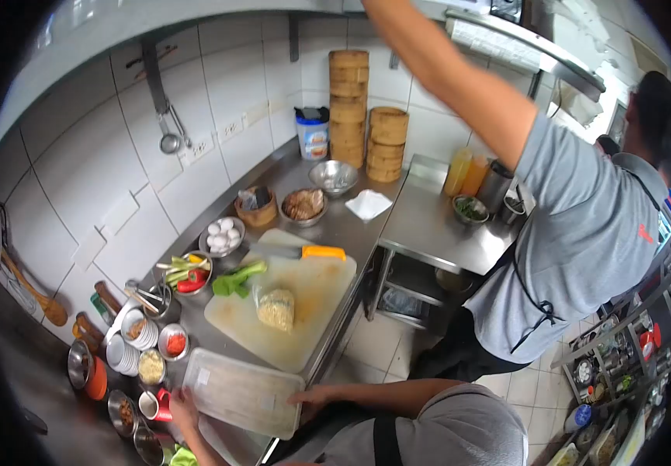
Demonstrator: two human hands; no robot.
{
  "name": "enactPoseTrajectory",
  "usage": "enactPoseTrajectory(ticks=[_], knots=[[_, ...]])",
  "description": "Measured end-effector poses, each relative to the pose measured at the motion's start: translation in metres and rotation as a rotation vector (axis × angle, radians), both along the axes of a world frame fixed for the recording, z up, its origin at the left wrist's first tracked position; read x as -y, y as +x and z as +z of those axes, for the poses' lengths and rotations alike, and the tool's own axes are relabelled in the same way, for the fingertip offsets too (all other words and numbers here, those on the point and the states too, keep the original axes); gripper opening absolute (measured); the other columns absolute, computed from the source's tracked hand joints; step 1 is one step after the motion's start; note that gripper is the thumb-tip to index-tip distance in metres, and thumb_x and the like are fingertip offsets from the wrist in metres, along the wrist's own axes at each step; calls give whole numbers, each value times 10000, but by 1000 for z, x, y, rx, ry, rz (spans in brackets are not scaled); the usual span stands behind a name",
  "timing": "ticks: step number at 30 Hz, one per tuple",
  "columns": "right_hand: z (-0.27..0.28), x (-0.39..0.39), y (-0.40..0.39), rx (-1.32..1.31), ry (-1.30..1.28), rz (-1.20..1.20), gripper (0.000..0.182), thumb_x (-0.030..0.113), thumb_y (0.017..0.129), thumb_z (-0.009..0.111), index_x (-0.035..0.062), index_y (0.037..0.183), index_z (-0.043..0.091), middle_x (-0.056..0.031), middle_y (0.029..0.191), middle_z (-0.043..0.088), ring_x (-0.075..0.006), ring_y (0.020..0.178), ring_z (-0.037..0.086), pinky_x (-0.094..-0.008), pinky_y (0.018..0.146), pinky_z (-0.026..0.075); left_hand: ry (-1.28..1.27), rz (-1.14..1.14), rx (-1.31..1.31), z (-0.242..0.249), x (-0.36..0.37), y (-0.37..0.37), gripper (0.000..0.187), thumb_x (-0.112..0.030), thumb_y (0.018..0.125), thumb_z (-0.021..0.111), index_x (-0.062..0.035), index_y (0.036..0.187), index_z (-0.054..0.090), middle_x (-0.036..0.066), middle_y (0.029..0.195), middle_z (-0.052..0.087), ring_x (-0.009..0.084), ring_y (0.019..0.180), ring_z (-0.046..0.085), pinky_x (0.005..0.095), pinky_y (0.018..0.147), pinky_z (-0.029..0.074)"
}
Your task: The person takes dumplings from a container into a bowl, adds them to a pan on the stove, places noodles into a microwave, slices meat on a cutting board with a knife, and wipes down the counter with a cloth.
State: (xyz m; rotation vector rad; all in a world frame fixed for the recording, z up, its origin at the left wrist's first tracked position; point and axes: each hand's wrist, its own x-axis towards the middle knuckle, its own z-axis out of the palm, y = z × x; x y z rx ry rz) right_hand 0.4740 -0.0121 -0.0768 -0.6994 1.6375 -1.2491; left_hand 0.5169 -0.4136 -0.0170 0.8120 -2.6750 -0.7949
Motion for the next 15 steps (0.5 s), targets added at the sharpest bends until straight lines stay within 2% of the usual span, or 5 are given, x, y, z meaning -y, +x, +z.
enactPoseTrajectory(ticks=[2,5,9,12,15], knots=[[-57,4,-4,-105,-110,159,748,543,925,661,92,1487,458,-168,1462,546,-329,1263,583,-457,1048,478,40,38,-85,-4,-7,3,367,-319,1002,610,43,940,615,224,798,633,327,729,601,435,728,485],[-85,4,-12,360,-7,20,616,388,910,735,117,1421,522,-113,1346,605,-268,1208,576,-404,1022,483,204,5,-262,-8,-9,5,338,-271,1024,591,50,918,587,188,773,600,241,723,554,389,720,477],[29,-6,3,737,-181,-470,408,342,965,644,96,1286,591,-65,1252,640,-222,1129,608,-395,984,499,130,38,-327,70,-31,6,304,-234,1036,590,48,926,567,107,783,589,167,757,504,328,724,468],[99,-17,-4,738,-338,-689,296,307,1007,577,81,1186,644,-29,1182,667,-187,1069,633,-387,955,512,285,-119,-540,90,-32,-7,279,-222,1041,590,56,1057,601,13,796,560,127,751,490,307,680,442],[105,-48,-19,631,-456,-779,335,262,895,645,55,1159,667,-79,1179,687,-212,1035,667,-402,926,526,467,-220,-590,111,-68,-28,316,-295,1035,610,0,1137,655,-64,795,495,40,715,422,218,609,339]])
